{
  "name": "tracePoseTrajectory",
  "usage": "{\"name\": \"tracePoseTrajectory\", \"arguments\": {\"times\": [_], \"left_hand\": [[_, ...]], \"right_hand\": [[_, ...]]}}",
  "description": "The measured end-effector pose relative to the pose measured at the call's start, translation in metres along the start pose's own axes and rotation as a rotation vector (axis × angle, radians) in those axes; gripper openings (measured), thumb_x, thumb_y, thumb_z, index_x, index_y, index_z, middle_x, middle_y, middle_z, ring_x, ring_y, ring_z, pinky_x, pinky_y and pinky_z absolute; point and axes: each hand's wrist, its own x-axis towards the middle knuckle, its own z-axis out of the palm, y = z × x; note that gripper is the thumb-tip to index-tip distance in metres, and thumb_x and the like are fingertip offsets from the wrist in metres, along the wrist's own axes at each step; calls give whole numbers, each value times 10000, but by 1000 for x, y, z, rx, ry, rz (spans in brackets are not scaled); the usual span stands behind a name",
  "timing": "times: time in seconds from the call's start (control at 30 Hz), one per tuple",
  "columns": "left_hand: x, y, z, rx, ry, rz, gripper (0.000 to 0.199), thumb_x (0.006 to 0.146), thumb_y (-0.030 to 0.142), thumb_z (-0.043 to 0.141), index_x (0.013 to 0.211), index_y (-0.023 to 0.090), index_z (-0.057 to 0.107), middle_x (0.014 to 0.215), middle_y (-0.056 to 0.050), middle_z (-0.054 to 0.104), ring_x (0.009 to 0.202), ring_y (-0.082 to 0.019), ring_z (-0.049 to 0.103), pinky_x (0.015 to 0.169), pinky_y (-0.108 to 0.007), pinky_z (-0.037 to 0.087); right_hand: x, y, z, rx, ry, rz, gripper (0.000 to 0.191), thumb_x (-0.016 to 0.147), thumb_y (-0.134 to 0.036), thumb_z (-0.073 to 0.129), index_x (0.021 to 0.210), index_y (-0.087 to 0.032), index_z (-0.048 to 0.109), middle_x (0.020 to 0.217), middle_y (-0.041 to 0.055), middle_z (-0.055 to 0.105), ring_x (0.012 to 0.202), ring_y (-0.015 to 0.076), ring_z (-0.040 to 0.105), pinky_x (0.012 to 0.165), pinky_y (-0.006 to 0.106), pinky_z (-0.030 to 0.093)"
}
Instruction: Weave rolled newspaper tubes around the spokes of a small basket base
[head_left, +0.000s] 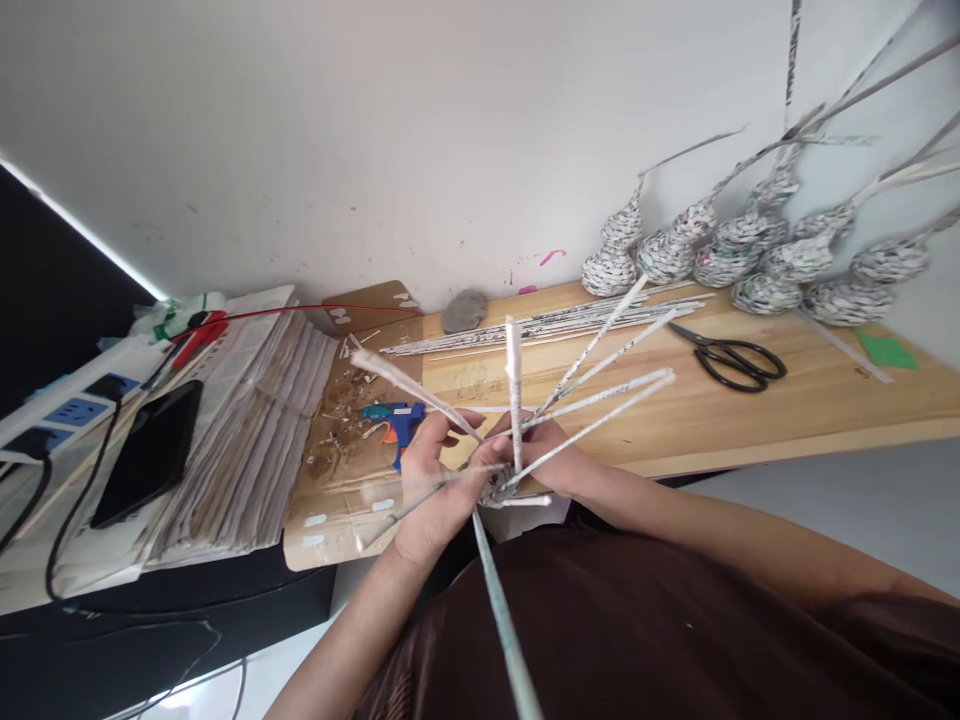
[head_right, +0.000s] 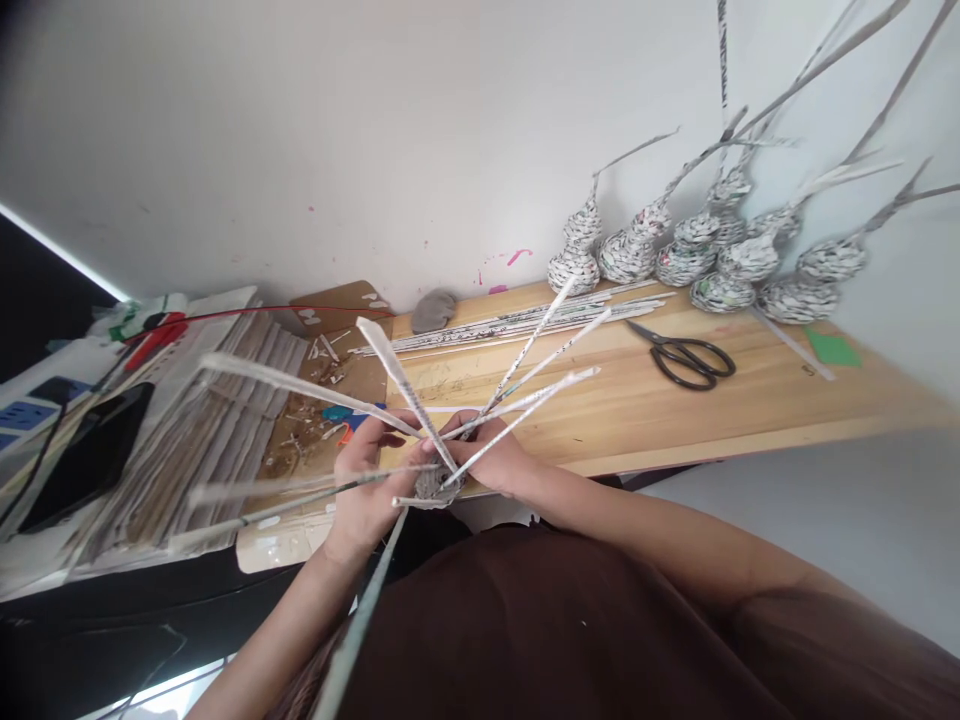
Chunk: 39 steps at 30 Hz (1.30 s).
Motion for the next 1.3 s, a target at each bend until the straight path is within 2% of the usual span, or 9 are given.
{"name": "tracePoseTrajectory", "arguments": {"times": [0.1,0.23,0.5,0.73,0.87,0.97,1.07,1.17,1.3], "left_hand": [[-2,-18,5,17,-123,-58,126,826,312,691,876,198,712,867,-38,733,762,-175,678,679,-274,523],[-3,-32,9,2,-138,-95,85,833,263,676,868,195,713,773,-16,732,664,-156,675,638,-254,524],[-3,-32,13,73,-79,-20,87,872,199,605,821,201,676,762,-8,720,715,-159,677,665,-244,515],[0,-34,10,-28,-136,-178,90,803,228,673,866,192,728,767,-21,757,684,-179,709,634,-255,544],[2,-37,8,11,-162,-163,95,794,235,677,844,202,750,825,-31,779,761,-199,726,707,-279,555],[1,-38,9,30,-190,-196,82,798,230,662,802,206,741,784,-17,769,713,-189,711,670,-268,541],[-1,-40,11,5,-132,-210,70,801,234,659,770,202,713,720,-4,738,688,-181,690,634,-254,523],[-2,-43,12,-34,-34,-173,56,796,238,672,794,199,712,756,-14,736,715,-184,687,660,-264,530],[-5,-41,13,29,0,-171,100,812,290,688,847,205,725,775,-24,735,686,-177,675,649,-267,528]], "right_hand": [[1,5,1,-32,42,-21,228,651,-353,778,672,-186,623,615,-12,618,591,149,581,569,272,466],[0,7,1,-109,53,-38,173,690,-319,751,707,-190,638,646,-1,643,602,155,605,566,270,480],[0,9,2,-93,90,-60,150,712,-302,713,693,-194,611,640,-1,641,578,147,597,543,264,479],[-1,10,1,-87,82,-43,147,720,-290,728,710,-195,617,658,-2,659,602,145,606,552,256,480],[-2,9,-1,-76,50,-54,131,755,-300,714,748,-185,653,690,5,671,634,147,614,584,260,487],[-1,11,-1,25,53,-15,200,743,-334,743,854,-190,659,696,-7,662,654,149,624,618,271,510],[-1,12,-2,144,55,21,293,729,-342,767,949,-203,633,749,-11,668,687,150,642,635,276,536],[-5,8,-4,184,-37,21,298,767,-382,738,977,-204,621,899,22,692,782,168,670,676,296,565],[-8,5,-8,-56,-47,-35,266,754,-311,751,951,-201,610,913,25,700,774,166,679,667,283,558]]}}
